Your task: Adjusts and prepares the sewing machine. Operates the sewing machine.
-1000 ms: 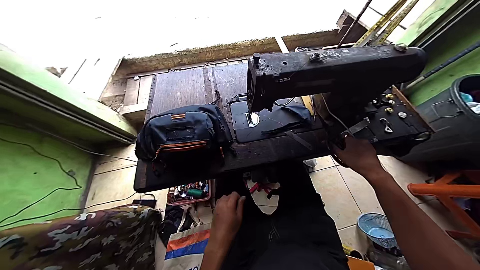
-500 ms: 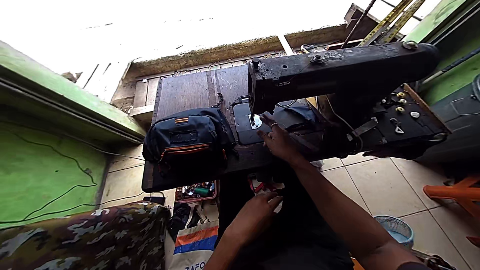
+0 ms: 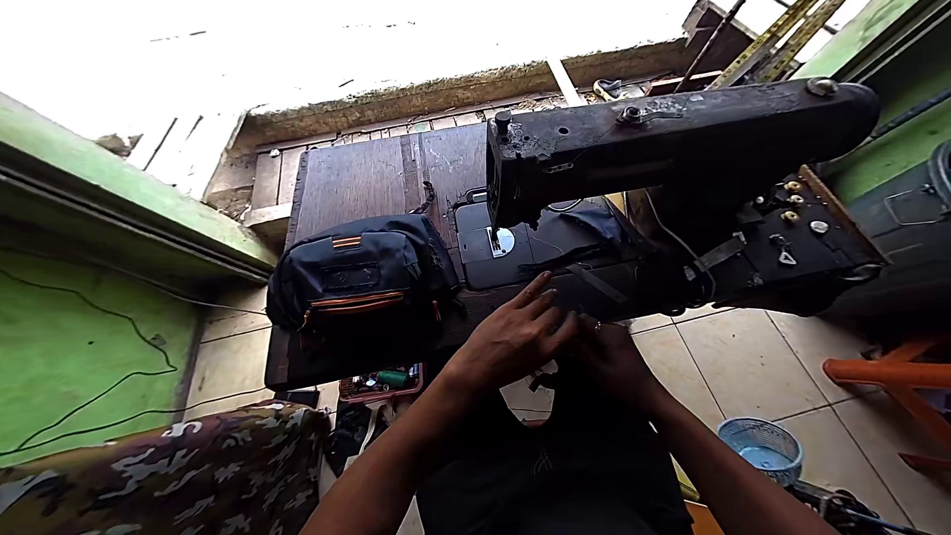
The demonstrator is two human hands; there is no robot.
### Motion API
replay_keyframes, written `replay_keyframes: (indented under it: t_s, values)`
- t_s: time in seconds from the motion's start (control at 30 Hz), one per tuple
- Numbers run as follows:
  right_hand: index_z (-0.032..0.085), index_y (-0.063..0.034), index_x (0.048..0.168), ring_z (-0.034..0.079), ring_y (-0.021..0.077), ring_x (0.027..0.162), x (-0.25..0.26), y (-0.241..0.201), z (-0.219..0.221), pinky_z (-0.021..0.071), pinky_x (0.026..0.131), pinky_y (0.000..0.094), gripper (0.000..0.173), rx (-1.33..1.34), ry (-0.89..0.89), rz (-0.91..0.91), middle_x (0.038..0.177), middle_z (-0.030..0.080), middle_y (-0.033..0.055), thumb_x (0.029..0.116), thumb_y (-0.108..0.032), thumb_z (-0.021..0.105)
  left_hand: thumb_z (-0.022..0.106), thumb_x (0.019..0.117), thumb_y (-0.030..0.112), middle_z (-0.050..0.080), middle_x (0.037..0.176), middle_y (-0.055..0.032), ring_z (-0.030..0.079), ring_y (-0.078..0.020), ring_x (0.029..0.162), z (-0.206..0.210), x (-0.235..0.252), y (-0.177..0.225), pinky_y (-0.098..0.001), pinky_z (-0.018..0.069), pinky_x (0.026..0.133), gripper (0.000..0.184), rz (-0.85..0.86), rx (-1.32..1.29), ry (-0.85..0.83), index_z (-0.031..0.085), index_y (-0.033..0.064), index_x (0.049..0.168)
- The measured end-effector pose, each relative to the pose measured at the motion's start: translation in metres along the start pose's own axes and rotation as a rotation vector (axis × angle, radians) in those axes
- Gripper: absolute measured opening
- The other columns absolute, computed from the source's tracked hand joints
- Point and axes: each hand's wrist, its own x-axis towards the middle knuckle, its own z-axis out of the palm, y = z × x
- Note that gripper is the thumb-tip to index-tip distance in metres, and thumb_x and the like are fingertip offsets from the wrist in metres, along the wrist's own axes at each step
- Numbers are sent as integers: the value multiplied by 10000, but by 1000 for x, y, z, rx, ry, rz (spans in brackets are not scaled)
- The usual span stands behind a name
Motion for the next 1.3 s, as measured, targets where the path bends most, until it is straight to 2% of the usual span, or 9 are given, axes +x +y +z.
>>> replay_keyframes:
  t_s: [0.1, 0.17, 0.23, 0.3, 0.47, 0.57, 0.7, 0.83, 1.3]
  values:
    - [706, -43, 1028, 577, -38, 664, 3, 3, -8, 500, 642, 145, 239, 58, -49, 23, 767, 652, -43, 1056, -218, 546, 554, 1033, 53, 702, 865, -89, 723, -232, 921, 1, -7, -11, -447, 478, 1122, 160, 10, -73, 89, 712, 40, 1020]
    - [714, -46, 995, 570, -14, 635, 11, 3, -12, 488, 615, 161, 265, -94, -11, 7, 738, 646, -19, 1049, -245, 547, 594, 1011, 121, 676, 802, -62, 682, -205, 814, 5, -13, -20, -364, 556, 881, 156, -97, -105, 187, 731, 67, 960]
    - [744, -57, 977, 637, 88, 649, 27, 3, -14, 538, 614, 258, 285, -394, 123, -66, 758, 691, 34, 1027, -261, 550, 631, 963, 147, 642, 746, -59, 636, -205, 729, 11, -20, -35, -355, 519, 710, 156, -275, -81, 291, 750, 64, 907]
    - [772, -59, 1045, 718, 253, 824, 51, 9, -14, 592, 690, 416, 284, -616, 216, -148, 928, 741, 110, 1022, -252, 566, 629, 945, 153, 631, 721, -61, 627, -208, 682, 16, -22, -49, -365, 509, 659, 152, -449, -9, 347, 742, 59, 906]
    - [687, -174, 1362, 584, 352, 1234, 114, 30, -2, 490, 979, 510, 359, -731, 43, -214, 1397, 630, 101, 1037, -279, 576, 654, 977, 124, 623, 813, -95, 624, -240, 714, 30, -11, -67, -400, 543, 666, 115, -767, 29, 418, 738, 48, 992]
    - [724, -155, 1299, 604, 335, 1244, 125, 45, 2, 478, 961, 522, 323, -780, 40, -186, 1355, 674, 69, 1046, -287, 572, 653, 971, 93, 628, 869, -117, 630, -245, 730, 36, -4, -72, -415, 552, 673, 101, -883, -24, 414, 720, 25, 1005]
    - [695, -77, 1314, 533, 390, 1335, 125, 46, 1, 442, 1050, 572, 397, -805, 109, -80, 1399, 619, 164, 1061, -340, 538, 627, 1002, 98, 618, 884, -135, 629, -253, 733, 42, -1, -78, -413, 552, 675, 122, -990, -75, 399, 707, 13, 1039]
    - [709, -62, 1273, 476, 404, 1388, 122, 38, 5, 381, 1130, 571, 421, -805, 162, -121, 1444, 571, 189, 1055, -375, 530, 634, 1003, 100, 603, 864, -121, 615, -234, 722, 52, -4, -87, -383, 536, 663, 115, -970, -98, 429, 715, 28, 1041]
    - [744, -17, 1120, 519, 382, 1340, 120, 39, 27, 419, 1109, 529, 319, -658, 239, -170, 1378, 604, 188, 1031, -283, 593, 624, 1001, 87, 590, 852, -116, 592, -224, 695, 57, -4, -90, -368, 518, 645, 121, -969, -105, 452, 716, 29, 1054]
